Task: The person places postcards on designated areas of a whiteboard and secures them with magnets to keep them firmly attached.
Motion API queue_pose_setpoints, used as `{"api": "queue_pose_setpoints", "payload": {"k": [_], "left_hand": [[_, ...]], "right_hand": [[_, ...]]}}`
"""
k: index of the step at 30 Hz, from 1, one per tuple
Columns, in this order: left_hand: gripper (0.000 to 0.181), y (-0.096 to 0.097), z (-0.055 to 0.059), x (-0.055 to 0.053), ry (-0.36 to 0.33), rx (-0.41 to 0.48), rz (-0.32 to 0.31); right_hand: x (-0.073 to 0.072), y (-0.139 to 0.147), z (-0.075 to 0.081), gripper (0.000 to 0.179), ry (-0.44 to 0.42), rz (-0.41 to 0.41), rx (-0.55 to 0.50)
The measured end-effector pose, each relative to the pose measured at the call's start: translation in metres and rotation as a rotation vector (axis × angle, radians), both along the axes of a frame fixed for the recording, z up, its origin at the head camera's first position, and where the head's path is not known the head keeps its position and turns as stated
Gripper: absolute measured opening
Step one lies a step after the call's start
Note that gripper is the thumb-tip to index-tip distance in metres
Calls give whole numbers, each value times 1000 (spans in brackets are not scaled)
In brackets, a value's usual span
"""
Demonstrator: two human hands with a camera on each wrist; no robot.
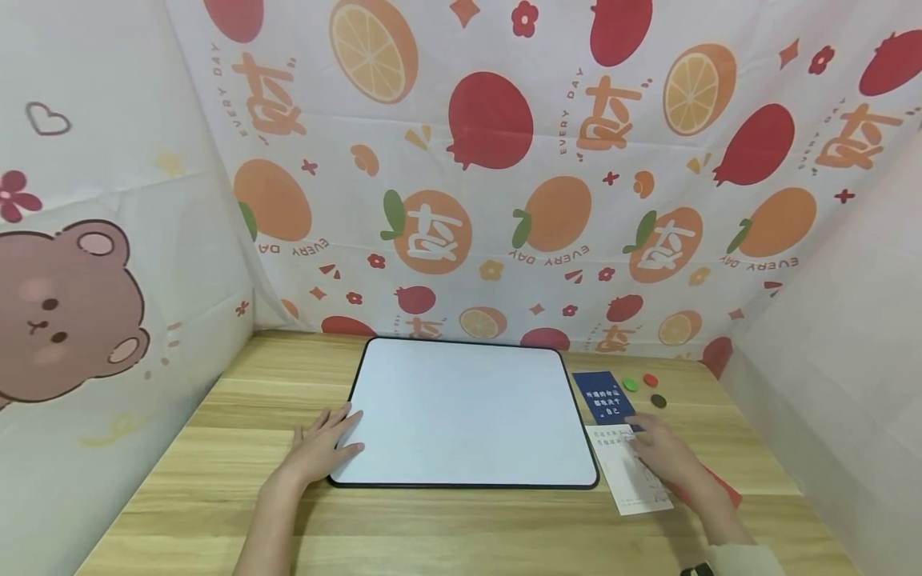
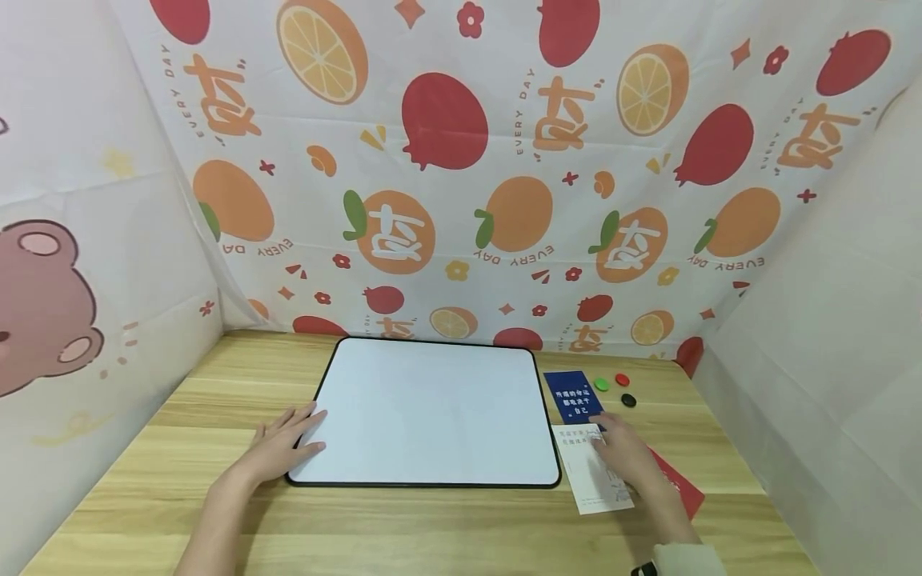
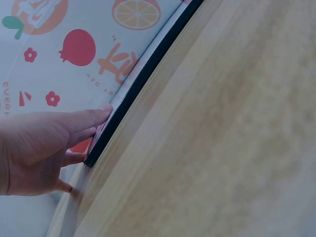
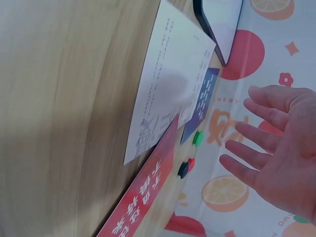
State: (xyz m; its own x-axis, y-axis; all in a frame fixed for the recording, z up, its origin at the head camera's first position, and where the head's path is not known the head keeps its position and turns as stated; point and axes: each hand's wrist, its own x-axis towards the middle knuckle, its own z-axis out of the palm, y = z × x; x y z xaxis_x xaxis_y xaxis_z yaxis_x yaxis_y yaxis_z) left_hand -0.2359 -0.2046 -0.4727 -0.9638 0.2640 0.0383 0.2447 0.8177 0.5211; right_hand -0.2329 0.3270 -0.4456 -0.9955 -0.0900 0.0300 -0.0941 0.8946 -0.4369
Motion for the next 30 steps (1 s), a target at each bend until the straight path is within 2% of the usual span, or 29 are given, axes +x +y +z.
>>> {"api": "queue_pose_setpoints", "payload": {"k": [15, 22, 30], "left_hand": [[56, 0, -1, 0, -6, -6, -3], [56, 0, -1, -1, -18, -7, 4], [56, 1, -1, -2, -9, -5, 2]], "right_hand": [[3, 14, -1, 36, 65, 12, 66], [4, 12, -6, 43, -11, -40, 38], [5, 13, -13, 45, -49, -74, 16]]}}
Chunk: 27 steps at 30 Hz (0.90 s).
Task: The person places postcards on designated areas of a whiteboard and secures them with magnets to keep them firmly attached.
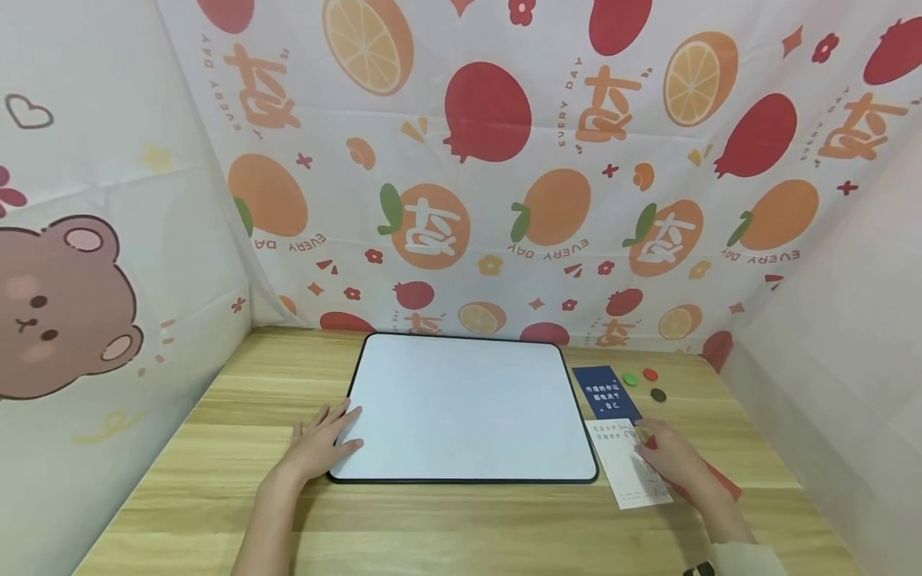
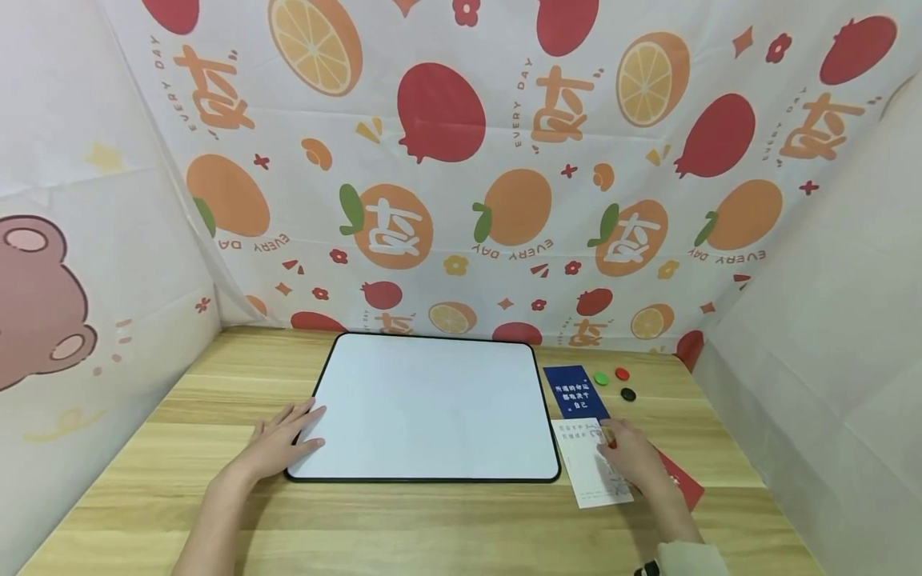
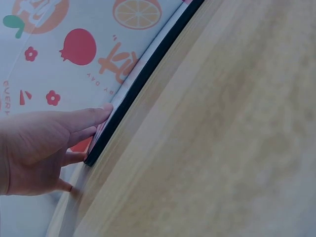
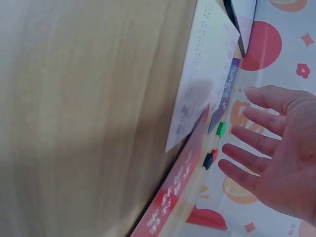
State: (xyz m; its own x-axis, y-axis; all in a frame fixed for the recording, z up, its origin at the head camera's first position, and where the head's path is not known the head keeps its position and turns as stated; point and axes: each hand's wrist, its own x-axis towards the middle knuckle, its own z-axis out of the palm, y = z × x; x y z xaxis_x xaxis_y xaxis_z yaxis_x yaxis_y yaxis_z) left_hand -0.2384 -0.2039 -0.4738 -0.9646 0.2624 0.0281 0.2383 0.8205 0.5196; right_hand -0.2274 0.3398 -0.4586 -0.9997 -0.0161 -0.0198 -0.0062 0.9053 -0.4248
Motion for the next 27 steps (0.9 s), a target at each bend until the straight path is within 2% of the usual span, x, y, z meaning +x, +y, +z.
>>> {"api": "queue_pose_setpoints", "payload": {"k": [6, 10, 15, 22, 27], "left_hand": [[57, 0, -1, 0, 4, -4, -1], [57, 0, 0, 0, 4, -4, -5], [57, 0, 0, 0, -5, -4, -3], [57, 0, -1, 0, 4, -11, -4], [57, 1, 0, 1, -6, -4, 0]], "right_hand": [[-5, -2, -9, 48, -8, -32, 41], [-11, -7, -16, 55, 4, -105, 106], [-15, -14, -16, 63, -10, -193, 129], [-17, -20, -23, 67, -7, -230, 205], [-15, -22, -28, 73, 22, -238, 208]]}}
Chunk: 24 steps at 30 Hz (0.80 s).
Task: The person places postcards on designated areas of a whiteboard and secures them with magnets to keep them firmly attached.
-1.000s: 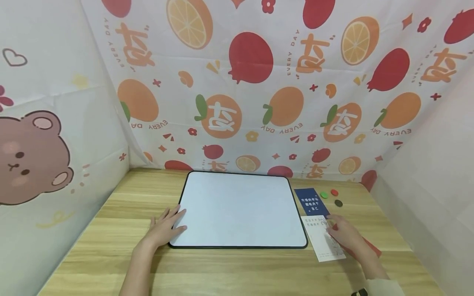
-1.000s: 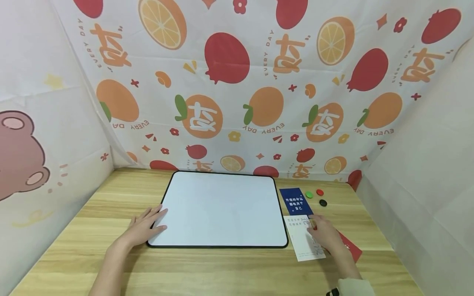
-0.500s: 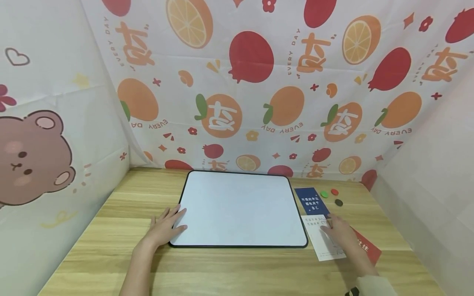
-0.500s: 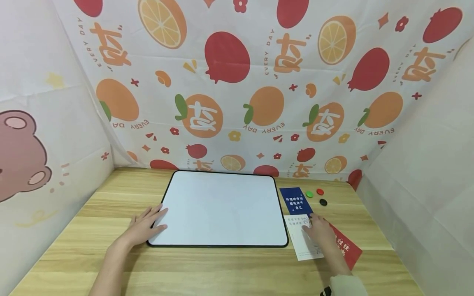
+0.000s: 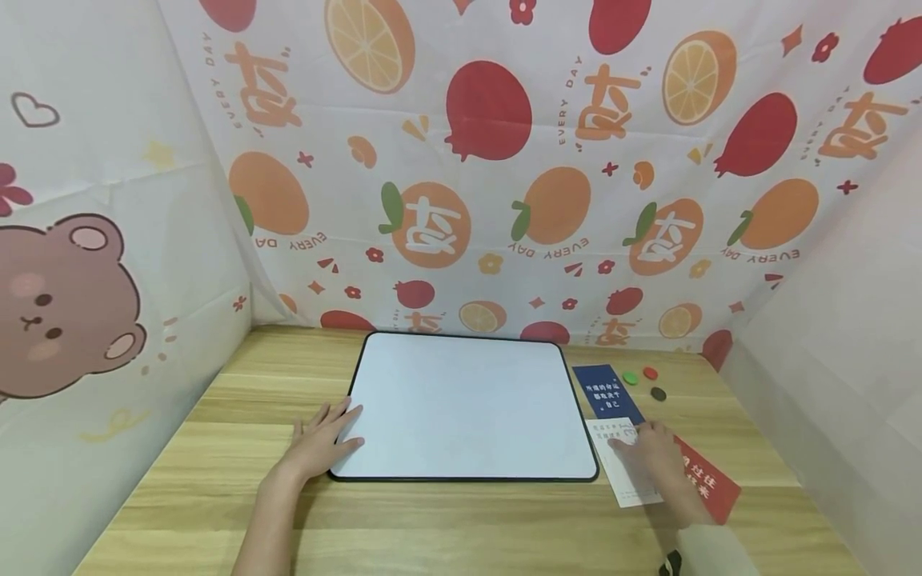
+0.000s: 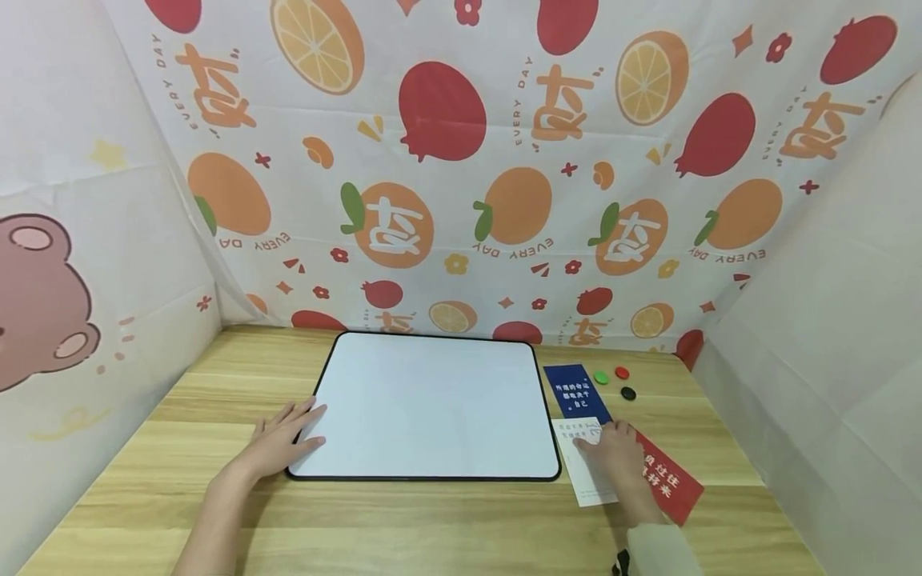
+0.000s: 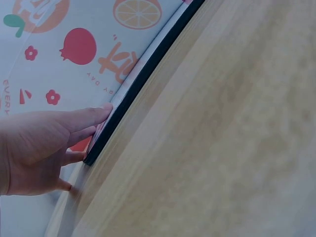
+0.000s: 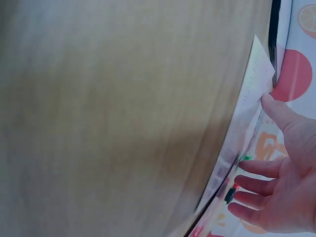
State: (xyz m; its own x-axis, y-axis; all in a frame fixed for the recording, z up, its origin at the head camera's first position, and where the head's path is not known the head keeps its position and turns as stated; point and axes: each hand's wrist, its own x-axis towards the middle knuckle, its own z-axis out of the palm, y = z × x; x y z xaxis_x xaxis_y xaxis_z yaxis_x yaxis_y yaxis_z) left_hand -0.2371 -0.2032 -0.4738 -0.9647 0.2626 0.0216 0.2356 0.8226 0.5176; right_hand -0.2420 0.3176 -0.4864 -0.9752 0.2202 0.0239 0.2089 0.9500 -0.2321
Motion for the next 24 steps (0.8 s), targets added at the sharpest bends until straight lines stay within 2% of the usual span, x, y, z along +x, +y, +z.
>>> {"api": "queue_pose_setpoints", "payload": {"k": [6, 15, 24], "left_hand": [[56, -2, -2, -1, 14, 5, 1], [54, -1, -7, 1, 9, 21, 3], [54, 0, -3, 2, 11, 23, 7]], "right_hand": [[-2, -2, -2, 73, 7, -5, -30], [-4, -1, -4, 65, 6, -93, -155], [-6, -4, 1, 62, 28, -140, -272]]}}
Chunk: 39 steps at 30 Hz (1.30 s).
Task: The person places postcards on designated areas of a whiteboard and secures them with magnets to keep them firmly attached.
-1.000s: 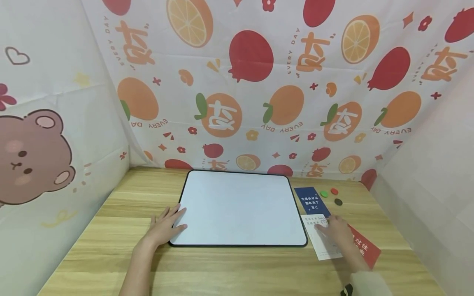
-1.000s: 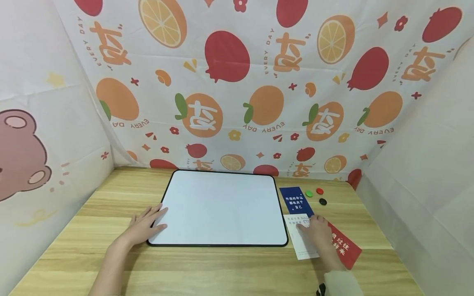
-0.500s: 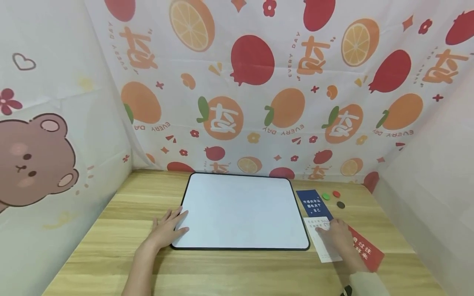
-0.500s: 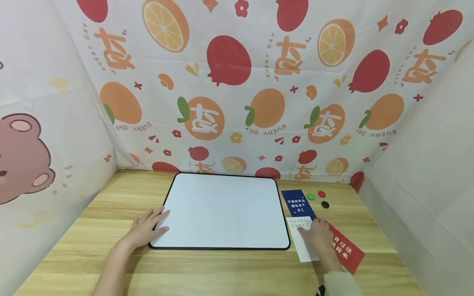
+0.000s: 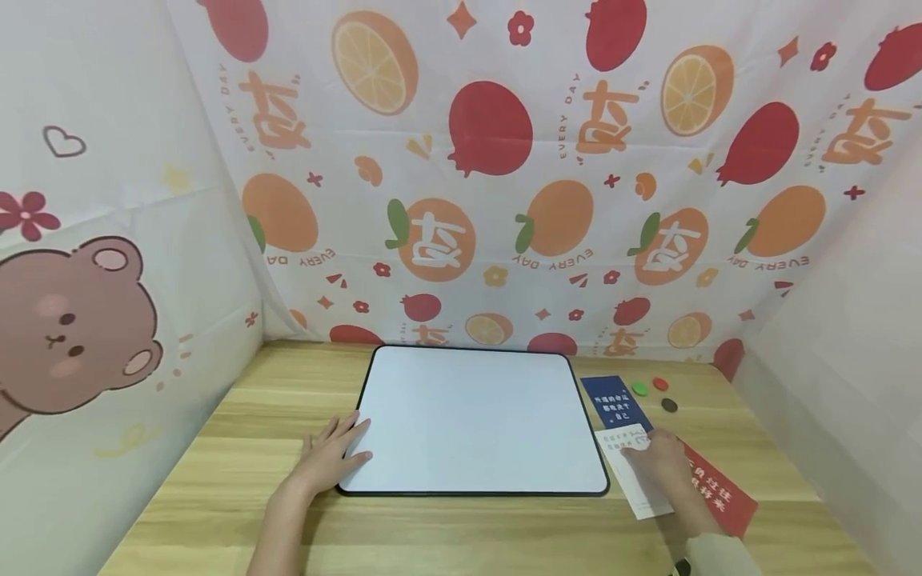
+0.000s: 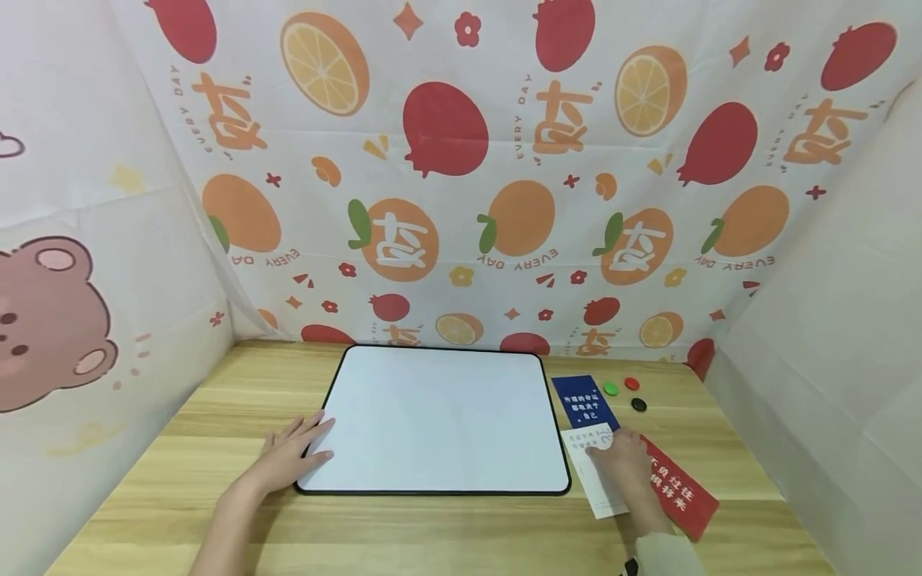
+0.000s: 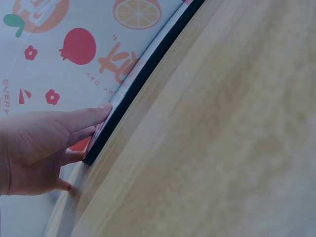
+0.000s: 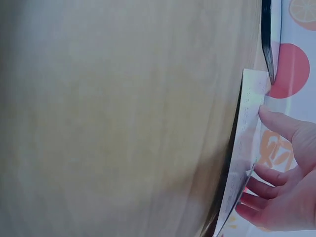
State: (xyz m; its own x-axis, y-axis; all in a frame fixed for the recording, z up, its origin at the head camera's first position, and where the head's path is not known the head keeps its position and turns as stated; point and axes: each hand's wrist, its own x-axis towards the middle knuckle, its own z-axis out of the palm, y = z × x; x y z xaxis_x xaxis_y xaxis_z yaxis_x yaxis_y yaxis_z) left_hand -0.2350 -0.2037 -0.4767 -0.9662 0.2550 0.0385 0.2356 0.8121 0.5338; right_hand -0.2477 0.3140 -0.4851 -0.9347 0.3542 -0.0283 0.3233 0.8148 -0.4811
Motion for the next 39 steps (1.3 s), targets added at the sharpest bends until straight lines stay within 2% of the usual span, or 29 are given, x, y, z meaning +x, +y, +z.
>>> {"api": "queue_pose_setpoints", "payload": {"k": [4, 8, 16, 21, 25, 28, 31, 33, 36, 39], "left_hand": [[54, 3, 0, -2, 2, -7, -4], [55, 5, -1, -1, -4, -7, -2], [55, 7, -5, 3, -14, -6, -2], [55, 7, -5, 4, -10, -2, -3], [55, 6, -5, 3, -4, 0, -2], [55, 4, -5, 3, -3, -9, -2], [55, 3, -5, 2, -1, -18, -4], [56, 3, -4, 2, 0, -18, -3], [56, 3, -4, 2, 4, -17, -2], [56, 3, -3, 1, 6, -15, -2]], "right_hand": [[1, 5, 2, 60, 8, -12, -30], [2, 10, 2, 57, 10, -7, -16], [8, 14, 1, 49, 23, 37, -1], [10, 19, 0, 33, 93, 54, -14], [10, 19, 0, 27, 143, 34, -39], [10, 16, 1, 34, 137, 65, 27], [8, 14, 1, 50, 79, 132, 190], [7, 12, 1, 55, 36, 160, 259], [5, 10, 0, 54, -1, 162, 271], [4, 8, 1, 48, -1, 143, 222]]}}
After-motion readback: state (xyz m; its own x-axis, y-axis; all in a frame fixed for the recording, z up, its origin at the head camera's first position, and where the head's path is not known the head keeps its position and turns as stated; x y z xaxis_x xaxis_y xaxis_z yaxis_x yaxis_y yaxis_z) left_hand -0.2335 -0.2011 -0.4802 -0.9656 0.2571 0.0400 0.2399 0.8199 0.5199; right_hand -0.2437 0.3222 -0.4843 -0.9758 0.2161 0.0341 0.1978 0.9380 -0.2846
